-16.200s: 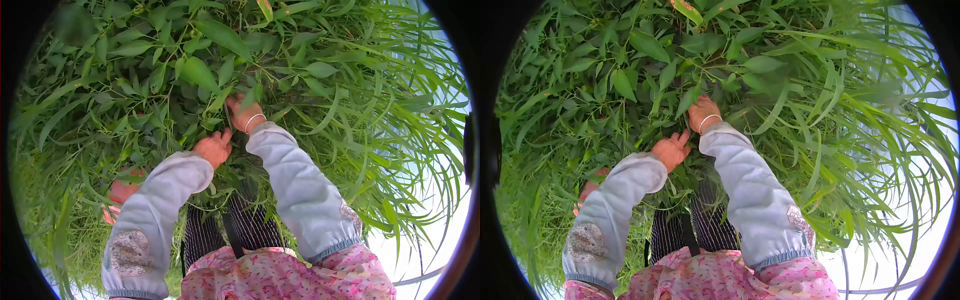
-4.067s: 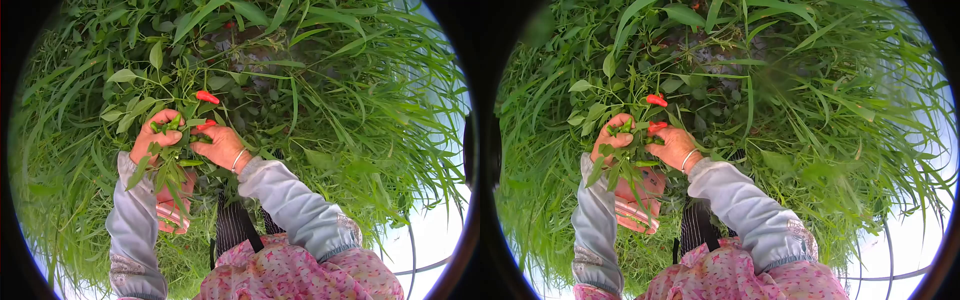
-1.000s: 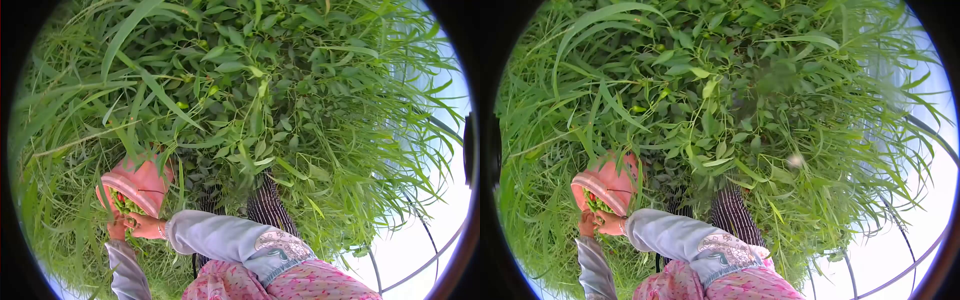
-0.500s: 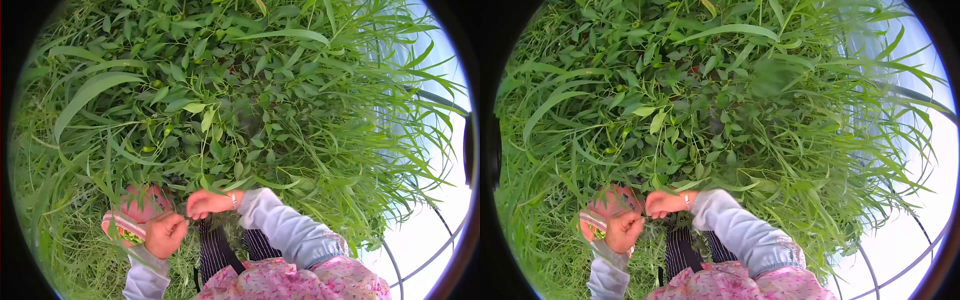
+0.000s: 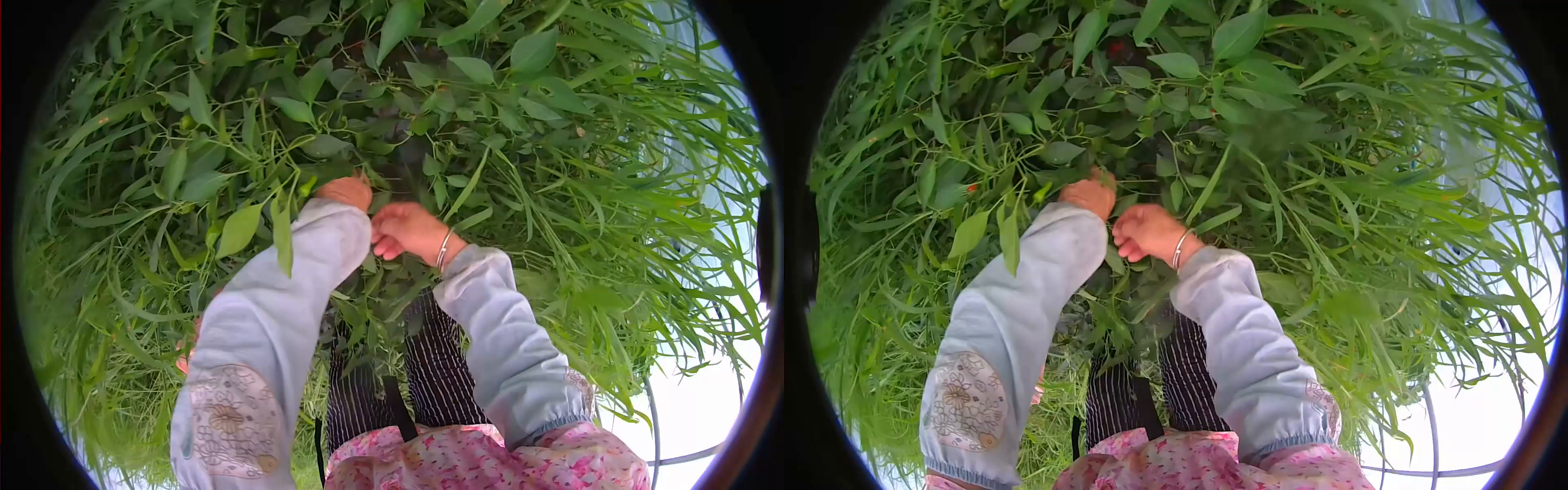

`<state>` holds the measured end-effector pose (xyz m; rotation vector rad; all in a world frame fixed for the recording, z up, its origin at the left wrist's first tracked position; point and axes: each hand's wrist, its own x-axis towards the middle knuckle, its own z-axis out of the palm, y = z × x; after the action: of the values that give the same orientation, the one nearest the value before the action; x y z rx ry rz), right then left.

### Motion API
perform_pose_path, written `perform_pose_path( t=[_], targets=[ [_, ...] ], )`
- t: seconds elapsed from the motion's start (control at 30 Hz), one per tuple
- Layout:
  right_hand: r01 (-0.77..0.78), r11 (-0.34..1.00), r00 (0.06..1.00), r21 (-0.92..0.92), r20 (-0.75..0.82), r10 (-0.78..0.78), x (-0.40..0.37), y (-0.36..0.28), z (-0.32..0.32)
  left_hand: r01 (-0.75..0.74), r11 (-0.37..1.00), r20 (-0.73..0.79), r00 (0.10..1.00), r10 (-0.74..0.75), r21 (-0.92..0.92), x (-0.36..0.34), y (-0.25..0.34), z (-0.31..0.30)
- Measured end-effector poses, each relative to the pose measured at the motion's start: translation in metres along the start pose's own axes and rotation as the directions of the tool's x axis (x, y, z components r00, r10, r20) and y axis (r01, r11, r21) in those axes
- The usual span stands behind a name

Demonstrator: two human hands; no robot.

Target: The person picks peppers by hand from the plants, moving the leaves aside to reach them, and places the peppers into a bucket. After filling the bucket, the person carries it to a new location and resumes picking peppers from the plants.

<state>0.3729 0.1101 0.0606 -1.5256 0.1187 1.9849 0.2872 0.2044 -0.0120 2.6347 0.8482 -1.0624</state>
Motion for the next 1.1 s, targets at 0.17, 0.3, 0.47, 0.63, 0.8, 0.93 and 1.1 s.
perform_pose_path(
  t=[0.17,0.3,0.47,0.63,0.8,0.93,1.1],
  targets=[
    [0.283,0.936,0.906,0.209,-0.378,-0.189,0.021,-0.009,-0.059,-0.079,0.759,-0.067,0.985,0.159,0.646,-0.013,-0.103,0.033],
    [0.237,0.971,0.934,0.004,-0.275,-0.227,0.029,-0.007,-0.064,-0.126,0.89,-0.035,0.987,0.158,0.439,-0.01,-0.126,-0.002],
    [0.253,0.92,0.958,0.298,-0.212,-0.194,0.041,-0.04,-0.047,-0.168,0.941,-0.044,0.981,0.189,0.295,0.003,-0.135,-0.02],
    [0.292,0.855,0.948,-0.428,0.011,-0.318,0.112,-0.018,-0.052,-0.193,0.958,-0.054,0.977,0.208,0.213,-0.002,-0.149,-0.017],
    [0.245,0.3,0.953,-0.922,0.172,-0.25,0.128,0.007,-0.021,-0.224,0.965,-0.061,0.97,0.234,0.136,-0.013,-0.169,-0.012],
    [0.181,0.277,0.971,-0.944,0.127,-0.2,0.122,0.014,0.007,-0.238,0.966,-0.049,0.969,0.244,0.099,-0.008,-0.168,-0.011],
    [0.045,0.276,0.981,-0.96,-0.01,-0.193,0.105,0.021,0.037,-0.257,0.965,-0.048,0.965,0.259,0.044,-0.005,-0.16,-0.007]
  ],
)
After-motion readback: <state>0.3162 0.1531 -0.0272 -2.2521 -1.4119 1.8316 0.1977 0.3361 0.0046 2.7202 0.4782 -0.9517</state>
